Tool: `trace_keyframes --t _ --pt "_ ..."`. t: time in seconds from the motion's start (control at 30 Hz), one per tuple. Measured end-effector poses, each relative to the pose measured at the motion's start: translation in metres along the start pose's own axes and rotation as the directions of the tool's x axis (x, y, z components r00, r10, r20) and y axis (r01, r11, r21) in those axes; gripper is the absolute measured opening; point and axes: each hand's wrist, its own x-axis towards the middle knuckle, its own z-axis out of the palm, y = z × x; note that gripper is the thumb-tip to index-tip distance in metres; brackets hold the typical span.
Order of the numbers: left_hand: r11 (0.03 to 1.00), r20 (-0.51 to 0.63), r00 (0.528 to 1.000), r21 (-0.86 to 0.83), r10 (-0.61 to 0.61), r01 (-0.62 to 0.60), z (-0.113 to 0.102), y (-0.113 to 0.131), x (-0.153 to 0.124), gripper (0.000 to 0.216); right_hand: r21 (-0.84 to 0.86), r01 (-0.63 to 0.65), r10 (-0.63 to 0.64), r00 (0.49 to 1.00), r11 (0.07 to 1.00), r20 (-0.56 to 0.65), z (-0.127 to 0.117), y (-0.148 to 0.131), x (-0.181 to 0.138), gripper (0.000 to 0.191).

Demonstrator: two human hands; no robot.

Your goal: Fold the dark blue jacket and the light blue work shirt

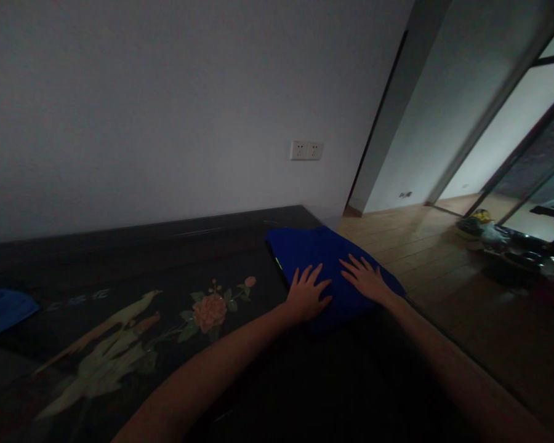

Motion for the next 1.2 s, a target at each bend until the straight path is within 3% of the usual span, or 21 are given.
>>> trace_keyframes --t 0.1,0.5,0.63,0.73,0.83,0.9,1.07,1.2 --pt "0.999 0.007 1.000 -0.040 -0.025 0.025 0.010 0.009 -0.013 0.048 0.017 -0.029 0.028 0.997 0.999 0.078 0.009 -0.004 -0.007 0.055" --pt "0.996 -0.034 0.996 -0.007 -0.086 0.085 0.013 0.015 -0.018 0.045 0.067 -0.024 0.020 0.998 0.997 0.057 0.011 -0.003 -0.010 0.057" --pt "0.995 -0.001 0.998 -0.082 -0.064 0.064 -0.001 0.015 -0.033 0.042 -0.068 -0.004 0.006 1.000 0.998 0.023 -0.003 -0.017 -0.013 0.051" --pt "0.989 -0.022 1.000 -0.147 -0.006 0.003 -0.027 0.015 -0.062 0.040 -0.160 0.062 -0.083 0.989 0.985 -0.125 -0.019 -0.046 -0.020 0.043" --pt "0.984 -0.053 0.999 -0.180 -0.001 -0.008 -0.061 0.014 -0.101 0.036 -0.097 0.203 -0.222 0.937 0.974 -0.269 -0.031 -0.096 -0.039 0.037" --pt "0.983 -0.049 0.998 -0.181 -0.027 0.018 -0.085 0.009 -0.128 0.034 -0.027 0.370 -0.359 0.878 0.929 -0.317 -0.033 -0.137 -0.058 0.034" --pt "0.966 -0.022 0.974 -0.136 -0.224 0.219 -0.128 -0.016 -0.201 0.029 -0.024 0.701 -0.660 0.658 0.712 -0.362 -0.013 -0.234 -0.112 0.033" --pt "0.920 -0.047 0.922 -0.111 -0.384 0.377 -0.150 -0.032 -0.269 0.029 -0.064 0.819 -0.784 0.520 0.571 -0.339 0.008 -0.275 -0.135 0.031"
